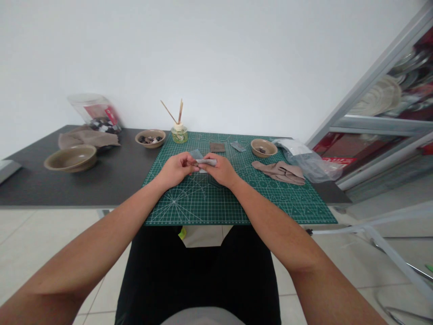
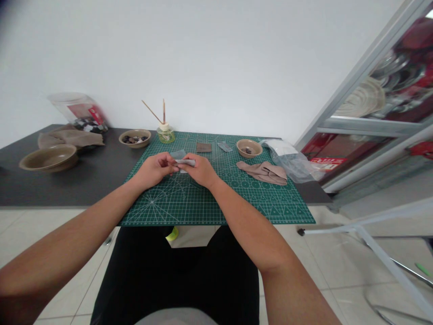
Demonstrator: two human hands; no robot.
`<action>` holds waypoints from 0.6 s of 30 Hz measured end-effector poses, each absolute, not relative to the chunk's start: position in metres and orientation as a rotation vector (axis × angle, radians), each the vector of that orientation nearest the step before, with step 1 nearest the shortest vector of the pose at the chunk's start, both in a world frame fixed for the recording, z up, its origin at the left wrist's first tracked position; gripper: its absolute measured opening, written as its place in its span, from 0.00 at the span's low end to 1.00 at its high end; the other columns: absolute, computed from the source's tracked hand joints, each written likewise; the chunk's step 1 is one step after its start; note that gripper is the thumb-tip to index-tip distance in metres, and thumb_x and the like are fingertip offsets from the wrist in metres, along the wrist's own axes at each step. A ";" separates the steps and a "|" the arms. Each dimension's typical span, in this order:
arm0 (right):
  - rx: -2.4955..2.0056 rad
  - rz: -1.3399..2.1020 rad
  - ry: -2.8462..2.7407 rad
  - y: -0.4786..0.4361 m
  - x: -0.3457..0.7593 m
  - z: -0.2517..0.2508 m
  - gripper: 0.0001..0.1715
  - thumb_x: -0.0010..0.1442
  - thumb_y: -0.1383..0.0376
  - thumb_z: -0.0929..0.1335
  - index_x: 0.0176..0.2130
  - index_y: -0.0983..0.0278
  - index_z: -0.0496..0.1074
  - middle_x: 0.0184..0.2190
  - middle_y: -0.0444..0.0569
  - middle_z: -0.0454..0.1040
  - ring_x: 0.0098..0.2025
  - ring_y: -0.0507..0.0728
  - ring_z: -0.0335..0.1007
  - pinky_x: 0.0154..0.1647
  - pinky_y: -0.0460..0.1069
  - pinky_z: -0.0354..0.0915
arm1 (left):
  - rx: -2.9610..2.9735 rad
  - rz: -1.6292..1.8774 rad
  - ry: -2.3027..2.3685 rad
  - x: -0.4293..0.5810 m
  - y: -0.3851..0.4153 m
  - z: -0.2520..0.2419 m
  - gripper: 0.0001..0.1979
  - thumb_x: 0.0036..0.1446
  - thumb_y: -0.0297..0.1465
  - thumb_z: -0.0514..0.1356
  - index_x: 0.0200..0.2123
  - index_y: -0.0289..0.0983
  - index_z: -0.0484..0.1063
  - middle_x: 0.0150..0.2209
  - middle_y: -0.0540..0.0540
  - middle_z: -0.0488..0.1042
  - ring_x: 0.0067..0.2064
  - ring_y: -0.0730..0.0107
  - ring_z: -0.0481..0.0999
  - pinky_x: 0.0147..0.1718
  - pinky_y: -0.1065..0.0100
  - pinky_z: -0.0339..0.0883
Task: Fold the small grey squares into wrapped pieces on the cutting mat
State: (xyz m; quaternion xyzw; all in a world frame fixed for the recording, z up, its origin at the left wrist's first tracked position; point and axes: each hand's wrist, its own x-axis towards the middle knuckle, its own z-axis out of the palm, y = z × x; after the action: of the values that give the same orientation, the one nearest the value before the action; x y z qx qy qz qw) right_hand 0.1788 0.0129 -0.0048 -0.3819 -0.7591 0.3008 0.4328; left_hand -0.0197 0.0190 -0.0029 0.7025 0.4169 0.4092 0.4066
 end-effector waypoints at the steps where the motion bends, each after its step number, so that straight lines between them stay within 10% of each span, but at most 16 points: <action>1: -0.956 0.753 -1.892 0.013 0.179 -0.005 0.16 0.58 0.52 0.71 0.32 0.63 0.74 0.27 0.42 0.73 0.30 0.51 0.65 0.35 0.47 0.57 | 1.766 1.037 1.051 -0.020 0.019 -0.003 0.14 0.44 0.36 0.69 0.28 0.38 0.66 0.21 0.54 0.69 0.24 0.72 0.68 0.26 0.68 0.60; 18: -1.007 0.760 -1.894 0.013 0.180 -0.006 0.20 0.59 0.48 0.70 0.33 0.62 0.73 0.24 0.40 0.70 0.28 0.51 0.62 0.32 0.46 0.55 | 1.745 1.034 1.055 -0.020 0.019 -0.004 0.15 0.45 0.37 0.69 0.28 0.38 0.66 0.21 0.54 0.70 0.24 0.73 0.68 0.25 0.69 0.61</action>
State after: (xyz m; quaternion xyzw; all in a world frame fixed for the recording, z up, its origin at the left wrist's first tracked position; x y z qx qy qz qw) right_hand 0.1798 0.0126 -0.0062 -0.4016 -0.7554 0.3030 0.4199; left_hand -0.0199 0.0187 -0.0042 0.6946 0.4197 0.4117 0.4146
